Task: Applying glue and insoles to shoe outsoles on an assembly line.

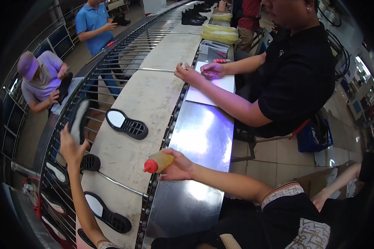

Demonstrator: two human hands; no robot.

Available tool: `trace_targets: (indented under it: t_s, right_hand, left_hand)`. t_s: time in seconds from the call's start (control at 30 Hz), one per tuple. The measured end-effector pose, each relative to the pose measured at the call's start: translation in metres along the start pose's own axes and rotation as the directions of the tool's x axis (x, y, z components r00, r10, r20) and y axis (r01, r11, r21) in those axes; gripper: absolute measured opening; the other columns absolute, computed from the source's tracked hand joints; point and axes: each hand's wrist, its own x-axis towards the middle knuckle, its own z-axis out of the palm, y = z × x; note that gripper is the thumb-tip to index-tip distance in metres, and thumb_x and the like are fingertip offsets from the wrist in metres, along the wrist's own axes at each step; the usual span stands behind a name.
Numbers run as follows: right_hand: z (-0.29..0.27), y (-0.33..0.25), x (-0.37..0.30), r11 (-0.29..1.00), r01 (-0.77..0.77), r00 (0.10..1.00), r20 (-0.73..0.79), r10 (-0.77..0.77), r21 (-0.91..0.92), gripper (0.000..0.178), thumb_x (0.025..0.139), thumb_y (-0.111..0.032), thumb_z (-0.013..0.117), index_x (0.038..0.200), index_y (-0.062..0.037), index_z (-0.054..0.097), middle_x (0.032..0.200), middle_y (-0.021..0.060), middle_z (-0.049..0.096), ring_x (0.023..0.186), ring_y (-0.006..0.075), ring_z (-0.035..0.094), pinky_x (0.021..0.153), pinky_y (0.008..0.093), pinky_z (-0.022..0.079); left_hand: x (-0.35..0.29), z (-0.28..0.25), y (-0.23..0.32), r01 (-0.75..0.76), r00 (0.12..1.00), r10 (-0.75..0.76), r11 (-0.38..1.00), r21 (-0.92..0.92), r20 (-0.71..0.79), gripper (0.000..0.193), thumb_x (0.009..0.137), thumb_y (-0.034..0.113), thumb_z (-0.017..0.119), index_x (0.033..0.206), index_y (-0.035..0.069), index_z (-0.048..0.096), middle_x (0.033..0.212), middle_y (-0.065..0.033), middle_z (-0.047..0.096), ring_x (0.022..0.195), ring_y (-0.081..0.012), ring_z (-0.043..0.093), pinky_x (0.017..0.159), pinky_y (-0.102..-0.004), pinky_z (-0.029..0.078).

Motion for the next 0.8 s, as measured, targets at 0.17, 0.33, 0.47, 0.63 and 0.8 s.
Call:
trace_targets:
  t_s: [0.17,0.33,0.47,0.63,0.8]
  right_hand:
    - [0.002,0.002,0.01,1.0,-0.024,0.998,0.055,0.025,-0.015,0.045,0.087,-0.047,0.053,0.116,-0.0126,0.056,0.114,0.0083,0.06,0.101,0.0231,0.056,0.09,0.0455,0.041]
    - [0.003,0.001,0.001,0.998,0.011,0.999,0.042,-0.009,-0.054,0.046,0.088,-0.047,0.052,0.117,-0.0117,0.055,0.112,0.009,0.06,0.098,0.0239,0.057,0.088,0.0443,0.043]
    - [0.006,0.004,-0.006,0.994,0.032,0.999,0.027,-0.029,-0.107,0.043,0.089,-0.047,0.054,0.114,-0.0125,0.056,0.104,0.0045,0.06,0.091,0.0188,0.057,0.078,0.0404,0.047]
    - [0.011,0.014,0.015,0.993,-0.038,0.999,0.019,0.041,-0.115,0.045,0.09,-0.047,0.052,0.119,-0.0128,0.055,0.113,0.0073,0.06,0.098,0.0207,0.059,0.08,0.0414,0.047]
    - [-0.009,-0.014,0.008,0.998,0.051,0.996,0.067,-0.052,0.026,0.045,0.084,-0.045,0.058,0.111,-0.0095,0.058,0.106,0.0079,0.061,0.086,0.0206,0.055,0.079,0.0352,0.042]
  left_hand:
    - [0.062,0.059,0.05,-0.638,0.751,0.657,0.748,0.18,-0.065,0.058,0.072,0.008,0.065,0.127,0.012,0.049,0.116,-0.0086,0.055,0.11,-0.0269,0.053,0.098,-0.0479,0.039]
    - [0.102,0.168,0.141,-0.774,0.595,0.794,0.607,0.178,-0.122,0.034,0.081,0.014,0.057,0.115,0.017,0.055,0.118,-0.0024,0.052,0.121,-0.0259,0.047,0.095,-0.0562,0.04]
    - [0.09,0.206,0.151,-0.575,0.808,0.584,0.811,0.112,-0.082,0.038,0.081,0.015,0.06,0.119,0.019,0.052,0.123,-0.0029,0.051,0.124,-0.0276,0.045,0.09,-0.0545,0.043]
    - [0.055,0.191,0.057,-0.262,0.88,0.305,0.951,-0.164,0.365,0.058,0.074,0.022,0.069,0.128,0.018,0.048,0.126,-0.0054,0.054,0.11,-0.0263,0.057,0.085,-0.0456,0.05]
    - [0.019,0.113,0.041,-0.208,0.972,0.201,0.977,0.044,0.124,0.044,0.083,0.032,0.061,0.12,0.009,0.054,0.107,-0.0087,0.06,0.103,-0.028,0.056,0.085,-0.0452,0.044]
